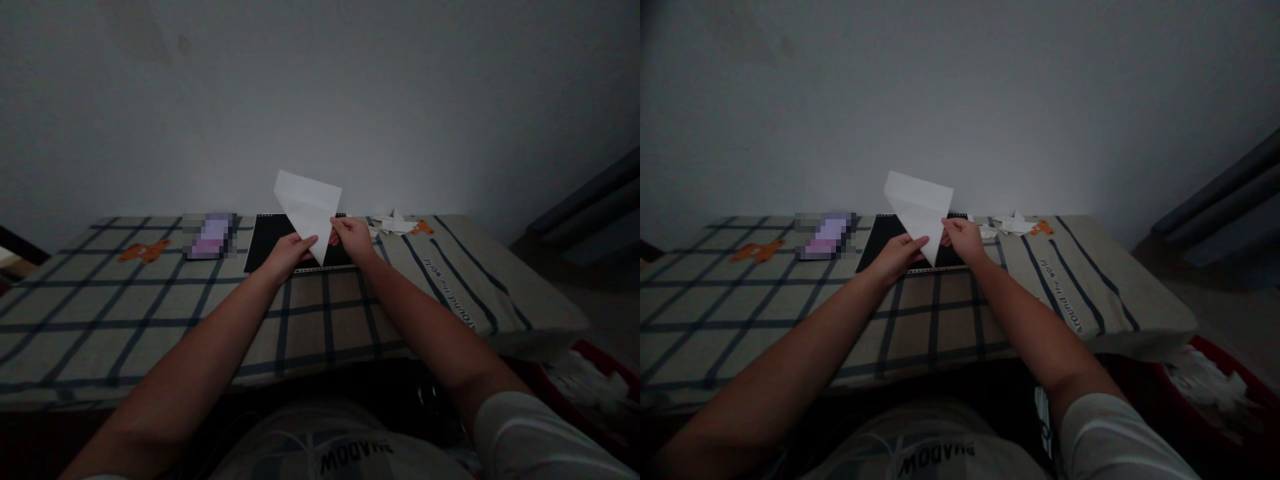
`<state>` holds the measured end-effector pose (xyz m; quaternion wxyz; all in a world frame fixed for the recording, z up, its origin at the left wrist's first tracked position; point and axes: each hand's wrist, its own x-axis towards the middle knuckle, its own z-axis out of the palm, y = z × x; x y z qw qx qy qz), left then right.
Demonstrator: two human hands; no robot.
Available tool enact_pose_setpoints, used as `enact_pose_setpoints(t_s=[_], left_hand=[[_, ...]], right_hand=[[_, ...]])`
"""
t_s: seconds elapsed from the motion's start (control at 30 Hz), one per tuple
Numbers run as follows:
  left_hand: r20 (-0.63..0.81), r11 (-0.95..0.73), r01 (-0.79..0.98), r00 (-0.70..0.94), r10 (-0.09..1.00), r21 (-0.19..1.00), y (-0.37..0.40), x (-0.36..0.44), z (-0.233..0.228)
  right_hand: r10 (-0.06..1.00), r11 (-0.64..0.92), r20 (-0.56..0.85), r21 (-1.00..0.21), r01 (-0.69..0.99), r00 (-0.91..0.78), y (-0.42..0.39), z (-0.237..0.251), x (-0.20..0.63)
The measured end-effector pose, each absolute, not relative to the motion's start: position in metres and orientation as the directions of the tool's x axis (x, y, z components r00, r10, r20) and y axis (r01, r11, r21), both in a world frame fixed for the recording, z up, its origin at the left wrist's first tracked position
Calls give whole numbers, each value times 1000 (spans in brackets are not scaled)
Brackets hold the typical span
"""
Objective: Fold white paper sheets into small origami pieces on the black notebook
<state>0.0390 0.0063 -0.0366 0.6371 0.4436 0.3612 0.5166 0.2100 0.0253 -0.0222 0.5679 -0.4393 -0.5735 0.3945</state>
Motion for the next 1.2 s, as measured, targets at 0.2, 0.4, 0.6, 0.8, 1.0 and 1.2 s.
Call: enact_pose_setpoints(t_s=[0.2,0.4,0.6,0.8,1.0,1.2], left_hand=[[18,36,-317,166,986,948,9,37,-39],[11,29,-303,129,992,952,7,37,-37],[4,32,-320,110,994,947,7,38,-34],[19,0,-374,48,999,927,9,35,-32],[10,7,-374,44,999,927,9,34,-30],[-47,97,-340,151,987,935,5,38,-28]], right_hand=[[952,302,304,-951,57,27,24,-22,209],[951,308,309,-949,67,13,24,-23,208],[981,180,183,-982,-50,-65,28,-23,210],[968,64,88,-992,-105,-235,24,-21,212],[959,94,106,-994,-58,-261,21,-23,210],[976,139,145,-989,-44,-165,25,-24,210]])
